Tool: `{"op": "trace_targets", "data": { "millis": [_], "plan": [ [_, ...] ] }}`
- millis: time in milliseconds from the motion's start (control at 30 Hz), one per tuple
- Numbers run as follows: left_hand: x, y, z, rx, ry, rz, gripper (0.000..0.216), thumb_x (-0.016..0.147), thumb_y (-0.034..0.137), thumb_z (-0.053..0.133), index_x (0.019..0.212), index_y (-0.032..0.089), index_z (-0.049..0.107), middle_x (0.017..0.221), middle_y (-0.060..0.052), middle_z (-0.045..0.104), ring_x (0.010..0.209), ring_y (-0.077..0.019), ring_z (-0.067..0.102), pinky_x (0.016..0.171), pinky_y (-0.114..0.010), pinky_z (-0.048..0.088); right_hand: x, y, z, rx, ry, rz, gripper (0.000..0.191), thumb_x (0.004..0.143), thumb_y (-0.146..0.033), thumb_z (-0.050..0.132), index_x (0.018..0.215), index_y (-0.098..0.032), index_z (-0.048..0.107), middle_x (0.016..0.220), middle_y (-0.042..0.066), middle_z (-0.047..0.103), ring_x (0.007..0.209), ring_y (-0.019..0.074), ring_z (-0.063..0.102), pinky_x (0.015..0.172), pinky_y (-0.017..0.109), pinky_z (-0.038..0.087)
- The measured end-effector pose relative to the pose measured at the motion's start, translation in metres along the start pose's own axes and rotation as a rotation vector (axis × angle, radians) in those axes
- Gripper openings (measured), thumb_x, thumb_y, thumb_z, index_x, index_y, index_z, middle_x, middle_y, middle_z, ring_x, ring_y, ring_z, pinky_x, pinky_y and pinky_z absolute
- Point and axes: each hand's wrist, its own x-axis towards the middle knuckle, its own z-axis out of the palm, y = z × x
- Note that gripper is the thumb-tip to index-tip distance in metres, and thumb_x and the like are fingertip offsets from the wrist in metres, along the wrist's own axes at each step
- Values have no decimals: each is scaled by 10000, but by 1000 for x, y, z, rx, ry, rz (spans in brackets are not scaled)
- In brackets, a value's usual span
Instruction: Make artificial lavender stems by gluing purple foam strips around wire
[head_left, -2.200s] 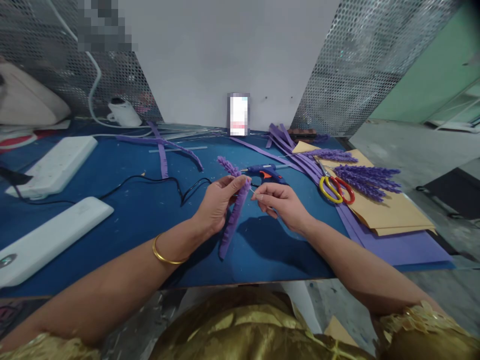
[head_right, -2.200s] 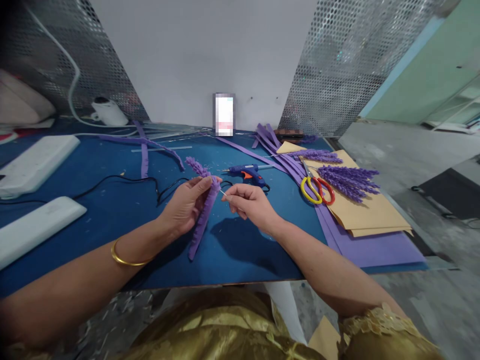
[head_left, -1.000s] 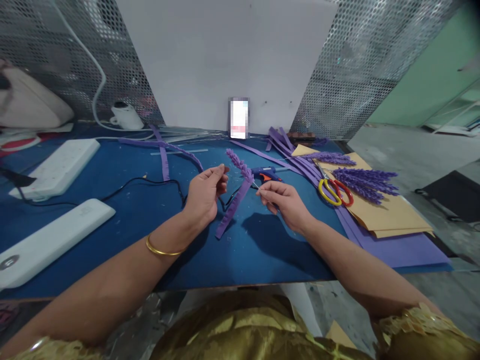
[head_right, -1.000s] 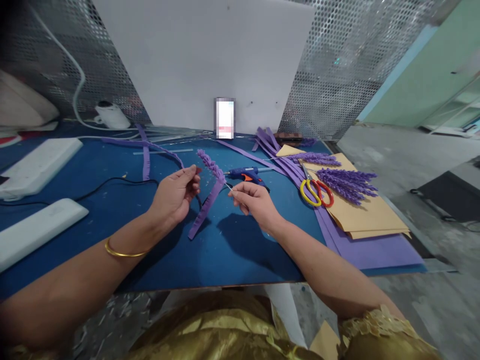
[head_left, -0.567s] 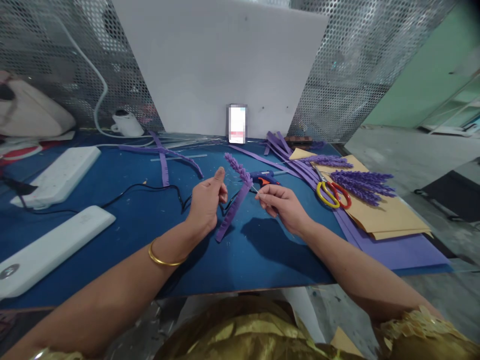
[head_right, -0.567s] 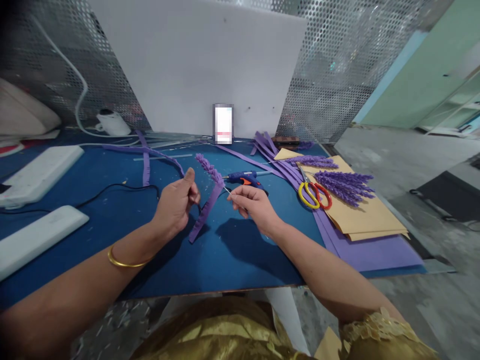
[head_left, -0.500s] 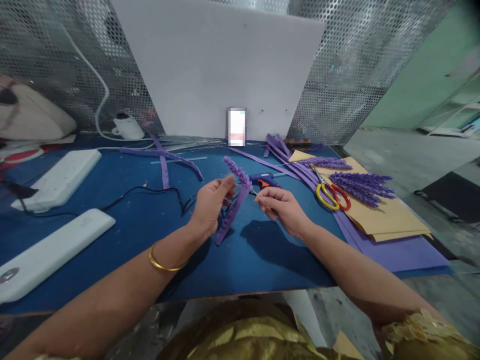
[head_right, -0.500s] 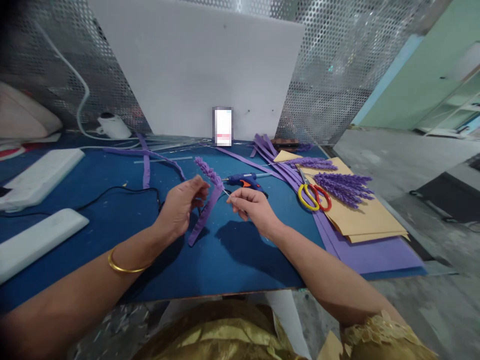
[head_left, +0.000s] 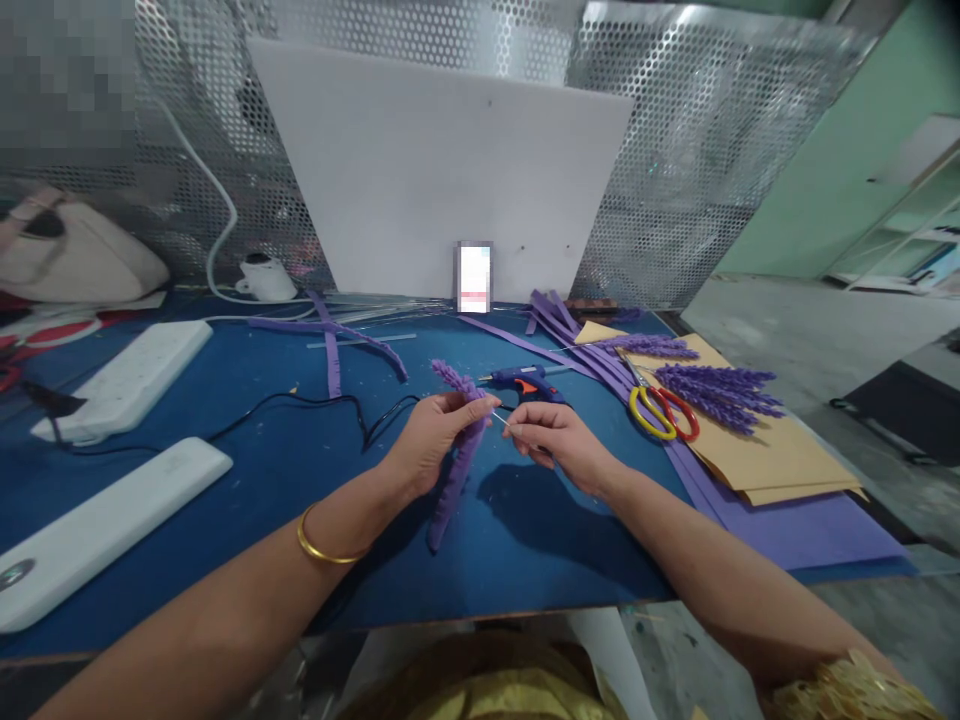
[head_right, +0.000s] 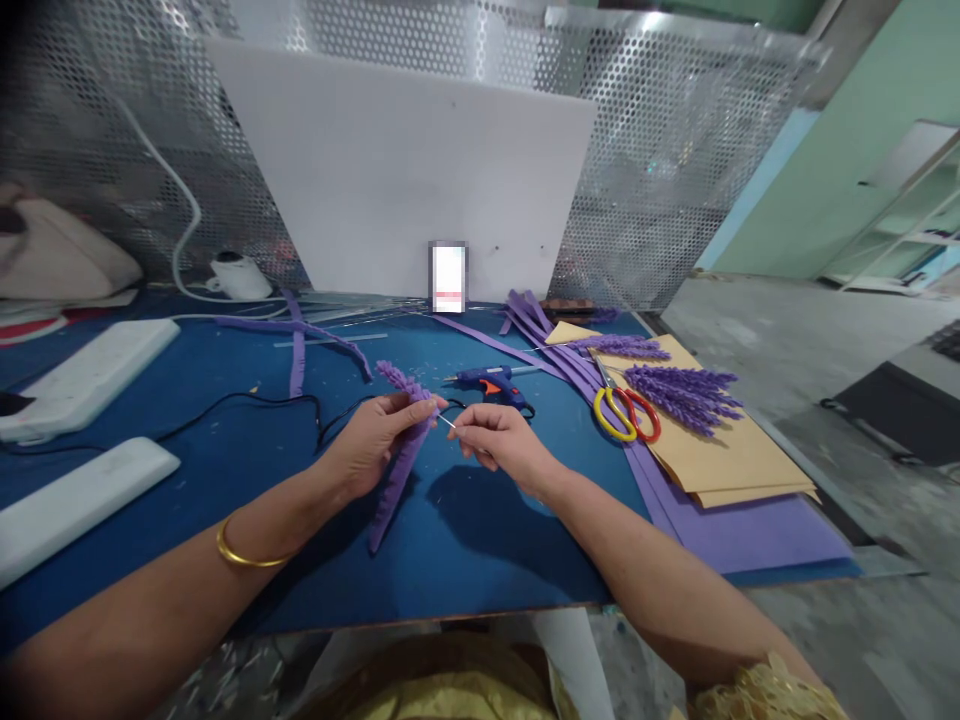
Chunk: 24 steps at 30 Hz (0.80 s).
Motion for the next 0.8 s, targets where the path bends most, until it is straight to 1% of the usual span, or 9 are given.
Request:
{"op": "trace_targets", "data": {
  "millis": [67,133,233,300,367,467,567,667,800],
  "plan": [
    [1,-1,0,-4,7,-4,354,578,436,884,760,152,778,666,-30,674,572,-111,526,535,-236,357,2,1,-1,-44,-16,13,246,802,-409,681,813,-163,674,629,-22,595,436,65,445,448,221,311],
    [3,-2,0,-31,15,-38,376,555,439,893,749,143,767,645,-30,663,550,-115,525,536,-247,373,5,3,-5,-143,70,-38,268,806,-441,668,793,-174,655,658,-11,610,498,95,510,510,241,377],
    [3,-4,1,-79,34,-117,432,517,444,910,770,127,764,642,-27,657,536,-106,522,544,-247,382,14,9,-21,-408,409,-181,279,837,-471,619,775,-199,635,629,-23,561,576,134,511,582,269,398],
    [3,-4,1,-63,40,-137,449,521,459,907,779,120,766,645,-25,652,529,-91,505,534,-235,355,20,11,-36,-602,586,-177,295,862,-492,580,803,-209,637,682,-8,590,647,158,530,629,282,399],
    [3,-5,1,-29,36,-132,447,543,475,895,782,118,770,645,-22,644,526,-78,480,522,-223,317,26,14,-48,-782,681,-103,307,874,-506,565,861,-209,641,807,22,650,744,181,573,677,294,394],
    [2,-6,2,-7,28,-121,435,557,481,885,779,124,773,658,-26,644,540,-83,476,526,-223,307,33,17,-57,-947,674,85,368,871,-556,556,927,-201,639,943,69,689,852,221,614,678,298,373],
    [1,-8,3,-9,19,-113,430,552,487,883,769,133,772,661,-35,651,558,-106,499,534,-236,321,37,21,-56,-1000,608,209,452,859,-622,542,978,-197,641,975,107,703,900,265,629,672,309,361],
    [0,-9,4,-12,11,-112,429,531,483,889,752,135,768,647,-35,651,569,-117,516,535,-239,322,41,25,-57,-983,586,216,409,857,-585,561,950,-196,651,934,119,705,908,284,631,683,314,360],
    [0,-10,5,-29,7,-120,436,511,477,896,747,133,768,652,-39,662,569,-116,527,532,-237,324,45,30,-65,-875,612,200,267,858,-430,553,747,-197,623,750,69,655,777,241,609,662,303,358]
  ]
}}
